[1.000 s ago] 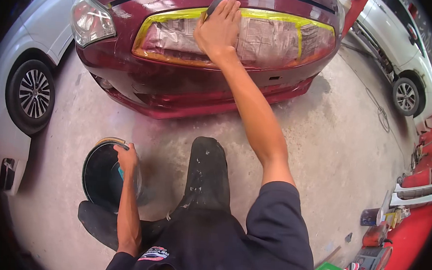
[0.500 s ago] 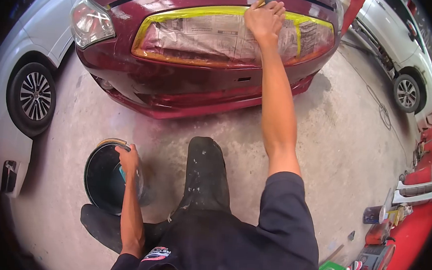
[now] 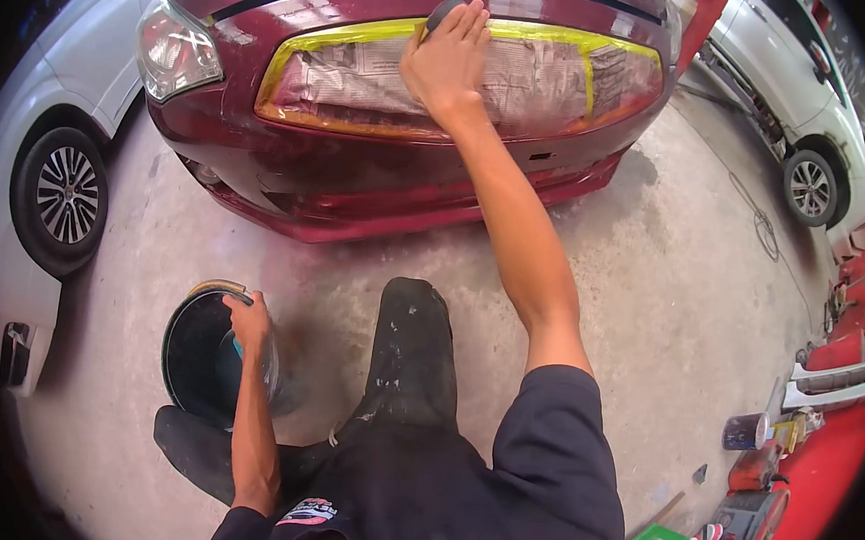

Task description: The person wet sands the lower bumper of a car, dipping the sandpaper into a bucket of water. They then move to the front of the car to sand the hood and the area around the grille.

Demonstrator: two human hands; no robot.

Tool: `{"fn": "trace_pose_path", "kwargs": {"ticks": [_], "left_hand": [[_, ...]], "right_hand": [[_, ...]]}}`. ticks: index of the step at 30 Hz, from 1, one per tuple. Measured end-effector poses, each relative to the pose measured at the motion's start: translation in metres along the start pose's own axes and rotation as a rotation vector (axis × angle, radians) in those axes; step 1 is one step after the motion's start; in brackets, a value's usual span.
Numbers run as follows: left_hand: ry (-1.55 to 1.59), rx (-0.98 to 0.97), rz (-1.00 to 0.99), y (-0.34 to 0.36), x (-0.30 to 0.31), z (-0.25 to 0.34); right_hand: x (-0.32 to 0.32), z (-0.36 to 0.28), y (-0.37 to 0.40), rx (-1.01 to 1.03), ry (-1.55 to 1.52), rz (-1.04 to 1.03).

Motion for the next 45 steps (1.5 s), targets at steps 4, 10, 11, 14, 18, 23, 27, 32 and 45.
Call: {"fn": "trace_pose_path", "kwargs": {"ticks": [4,10,11,14,18,23,27,32,45], "left_hand": [[0.006,-0.028,0.034,-0.002,-0.005,-0.012],[-0.015,0.005,0.010,-0.002,-0.003,-0.006],[-0.026,-0.002,0.001,-0.003,-0.002,-0.009],[-0.027,-0.009,0.027,-0.001,-0.003,-0.007],[-0.023,-0.002,0.037,-0.002,-0.004,-0.011],[-0.032,-0.011,0.030,0.003,0.005,-0.003],[0.014,-0.017,0.042,0.003,-0.004,-0.008],[-0.003,-0.035,0.053,-0.006,-0.009,-0.011],[0.018,-0.023,0.027,-0.004,-0.007,-0.011]], "right_hand": [[0.004,0.082,-0.029,-0.182,0.024,-0.081],[0.004,0.015,-0.001,-0.031,0.000,0.083],[-0.006,0.014,0.005,0.077,0.067,0.137],[0.024,0.095,-0.041,-0.231,-0.043,-0.094],[-0.024,0.099,-0.051,-0.147,0.191,-0.120],[0.023,0.065,-0.035,-0.127,-0.030,-0.058],[0.015,0.137,-0.075,-0.436,-0.034,-0.122],[0.006,0.051,-0.039,-0.087,-0.007,0.064],[0.017,0.091,-0.046,-0.123,-0.021,-0.115]]}}
Point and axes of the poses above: each hand's wrist, its own y-axis away from the middle knuckle, its own x-axis out of the back of the hand, z = x × y, the point moved 3 cm from there along -y, towards the middle knuckle, and after that the axes turned 7 degrees about z, right-handed, at the moved point
